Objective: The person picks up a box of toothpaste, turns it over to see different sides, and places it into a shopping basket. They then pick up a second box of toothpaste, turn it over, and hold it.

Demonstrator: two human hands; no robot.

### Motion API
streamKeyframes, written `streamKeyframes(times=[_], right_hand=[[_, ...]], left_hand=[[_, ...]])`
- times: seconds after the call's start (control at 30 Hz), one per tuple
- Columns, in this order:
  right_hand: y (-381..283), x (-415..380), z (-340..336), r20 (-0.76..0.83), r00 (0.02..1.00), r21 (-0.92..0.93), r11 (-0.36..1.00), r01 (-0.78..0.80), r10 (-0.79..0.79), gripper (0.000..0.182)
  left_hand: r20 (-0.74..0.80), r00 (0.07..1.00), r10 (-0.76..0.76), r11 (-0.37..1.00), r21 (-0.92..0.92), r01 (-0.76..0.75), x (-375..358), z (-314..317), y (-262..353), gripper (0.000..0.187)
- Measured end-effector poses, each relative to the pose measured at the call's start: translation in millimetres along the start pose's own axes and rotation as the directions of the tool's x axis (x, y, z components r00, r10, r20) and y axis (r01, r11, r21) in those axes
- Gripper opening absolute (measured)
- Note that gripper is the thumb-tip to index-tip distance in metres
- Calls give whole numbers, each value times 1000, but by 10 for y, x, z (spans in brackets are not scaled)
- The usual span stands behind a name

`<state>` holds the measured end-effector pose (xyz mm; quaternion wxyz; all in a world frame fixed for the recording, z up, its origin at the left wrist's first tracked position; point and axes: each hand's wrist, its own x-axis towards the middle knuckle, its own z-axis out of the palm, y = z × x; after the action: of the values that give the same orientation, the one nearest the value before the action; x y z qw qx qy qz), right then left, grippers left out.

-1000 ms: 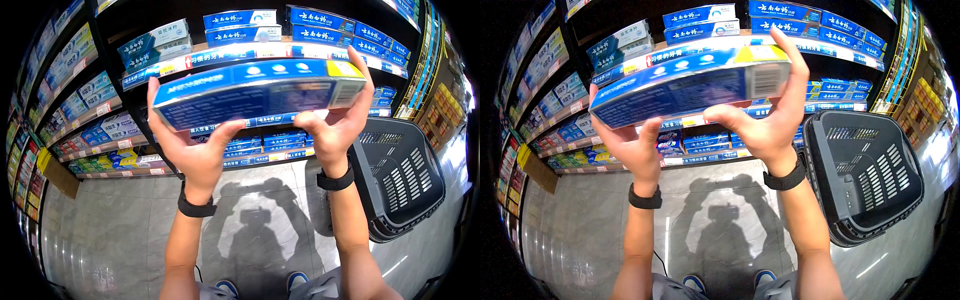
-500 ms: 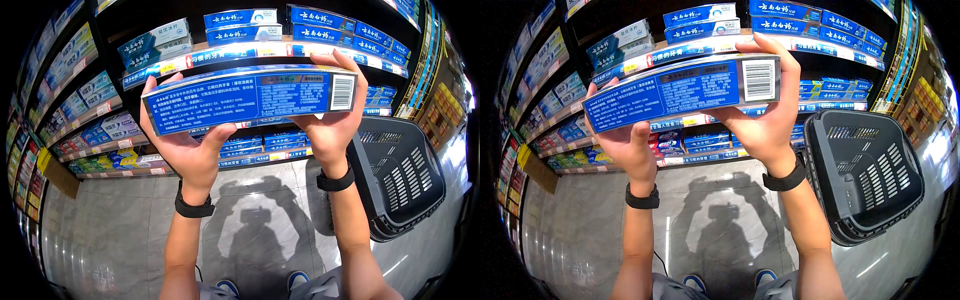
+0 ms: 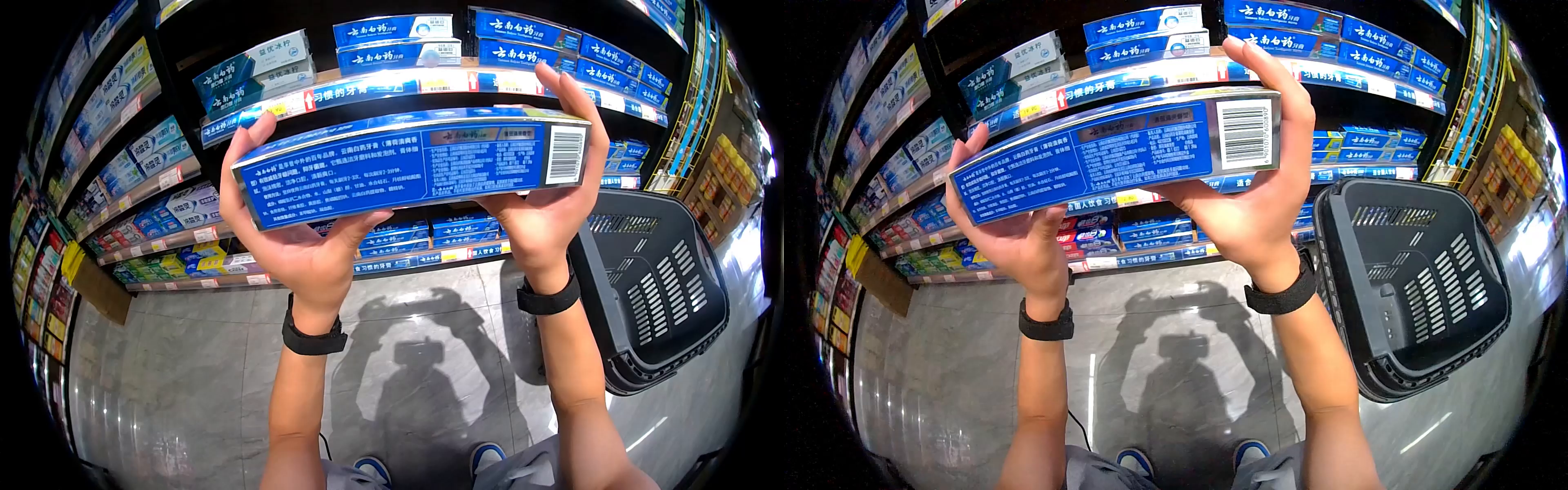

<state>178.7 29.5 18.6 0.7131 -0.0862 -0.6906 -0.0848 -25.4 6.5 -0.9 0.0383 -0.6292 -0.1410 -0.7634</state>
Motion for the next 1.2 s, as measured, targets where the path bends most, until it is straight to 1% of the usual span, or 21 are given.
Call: streamKeyframes(times=[0.07, 0.17, 0.27, 0.37, 0.47, 0.57, 0.67, 0.77, 0.87, 1.07, 1.2], right_hand=[[13, 4, 19, -5, 1000, 71, 997, -4, 4, 108], [-1, -26, 38, -10, 999, 107, 993, -47, 49, 107], [-43, -42, 42, 15, 993, 95, 989, -114, 113, 104], [-44, -37, 63, 10, 987, 156, 975, -158, 158, 102], [-39, -38, 55, 27, 985, 143, 975, -172, 170, 100], [-10, -37, 61, 13, 991, 148, 980, -135, 134, 99], [-18, -22, 60, 8, 994, 116, 987, -111, 111, 99], [-17, -50, 66, 13, 983, 203, 962, -181, 182, 98], [-11, -57, 52, 27, 983, 189, 965, -182, 180, 96], [-16, -57, 55, 34, 982, 176, 966, -189, 186, 96], [-55, -49, 64, 33, 979, 194, 960, -203, 201, 97]], left_hand=[[-12, 1000, -17, 1000, 0, 17, -2, 11, 5, 110], [5, 998, -58, 998, 18, 58, 2, -12, 4, 112], [-2, 993, -114, 993, -16, 114, 2, 9, 51, 113], [-2, 989, -150, 988, -38, 150, 13, 23, 74, 115], [-14, 997, -70, 998, -2, 70, 22, 15, 21, 116], [-16, 995, -94, 995, -13, 94, 17, 37, 23, 116], [-20, 994, -109, 991, -86, 107, 27, 67, 46, 114], [-5, 993, -115, 991, -69, 114, 25, 73, 46, 112], [-3, 988, -154, 986, -70, 153, 15, 80, 46, 110], [-5, 991, -131, 990, -46, 131, 6, 67, 22, 110], [-11, 988, -153, 986, -67, 152, -6, 74, 33, 111]])
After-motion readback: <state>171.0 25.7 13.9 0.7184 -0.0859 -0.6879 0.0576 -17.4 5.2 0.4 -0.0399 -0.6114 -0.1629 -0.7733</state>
